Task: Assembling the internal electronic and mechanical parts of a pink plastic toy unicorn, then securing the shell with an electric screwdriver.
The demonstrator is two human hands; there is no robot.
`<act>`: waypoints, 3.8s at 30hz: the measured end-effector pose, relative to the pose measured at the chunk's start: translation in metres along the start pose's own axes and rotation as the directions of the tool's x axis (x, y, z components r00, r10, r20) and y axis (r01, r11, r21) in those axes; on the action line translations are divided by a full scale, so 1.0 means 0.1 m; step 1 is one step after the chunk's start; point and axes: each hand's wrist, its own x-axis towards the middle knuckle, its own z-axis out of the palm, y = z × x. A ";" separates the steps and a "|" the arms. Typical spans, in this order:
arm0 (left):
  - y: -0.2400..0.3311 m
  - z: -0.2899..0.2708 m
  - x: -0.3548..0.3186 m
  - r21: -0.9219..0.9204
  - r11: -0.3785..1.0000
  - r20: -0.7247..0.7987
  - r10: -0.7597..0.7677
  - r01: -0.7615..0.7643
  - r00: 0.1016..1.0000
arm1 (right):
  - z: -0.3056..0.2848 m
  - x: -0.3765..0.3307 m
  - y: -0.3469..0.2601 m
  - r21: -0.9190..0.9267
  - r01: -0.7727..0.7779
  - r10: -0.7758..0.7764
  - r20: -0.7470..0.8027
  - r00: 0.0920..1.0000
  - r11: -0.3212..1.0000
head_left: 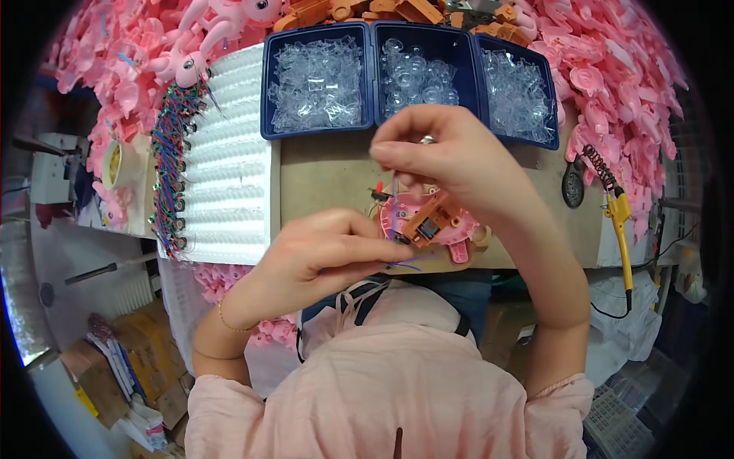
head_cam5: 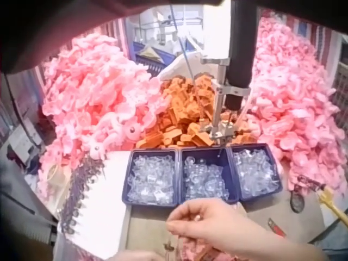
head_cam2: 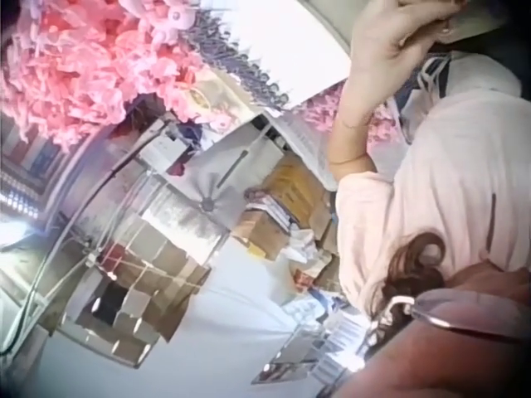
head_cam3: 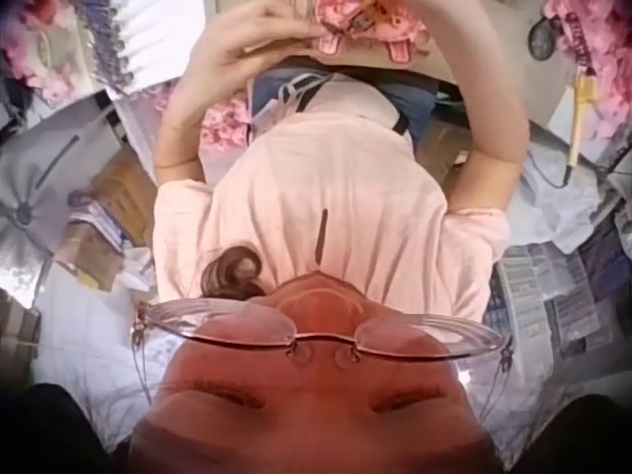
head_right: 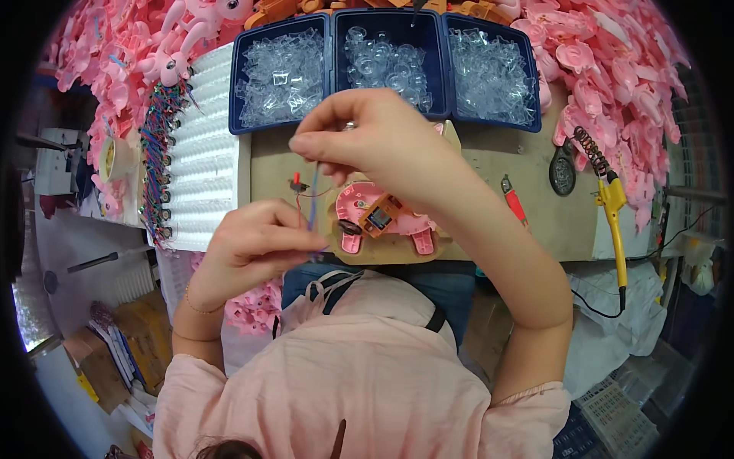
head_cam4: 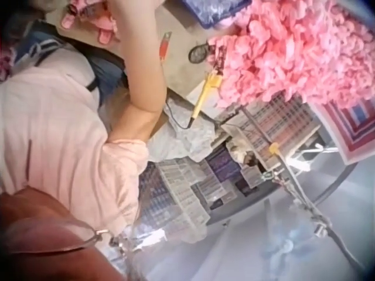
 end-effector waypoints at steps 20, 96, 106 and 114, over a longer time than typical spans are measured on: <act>-0.48 0.48 -0.09 0.452 0.892 -0.200 0.126 -0.022 0.972 | -1.92 -1.97 1.23 -0.560 0.217 -0.590 -0.800 0.108 0.800; -0.40 0.80 0.12 0.338 0.924 -0.430 -0.016 0.178 0.903 | -0.01 -1.99 0.99 -0.574 0.396 -0.555 -0.126 0.822 0.717; -0.33 0.72 0.16 0.402 0.903 -0.353 0.004 0.148 0.936 | 0.02 -1.80 0.97 -0.605 0.489 -0.663 -0.087 0.744 0.628; -0.33 0.72 0.15 0.393 0.904 -0.345 -0.021 0.165 0.938 | 0.12 -1.77 0.91 -0.472 0.401 -0.556 -0.250 0.793 0.785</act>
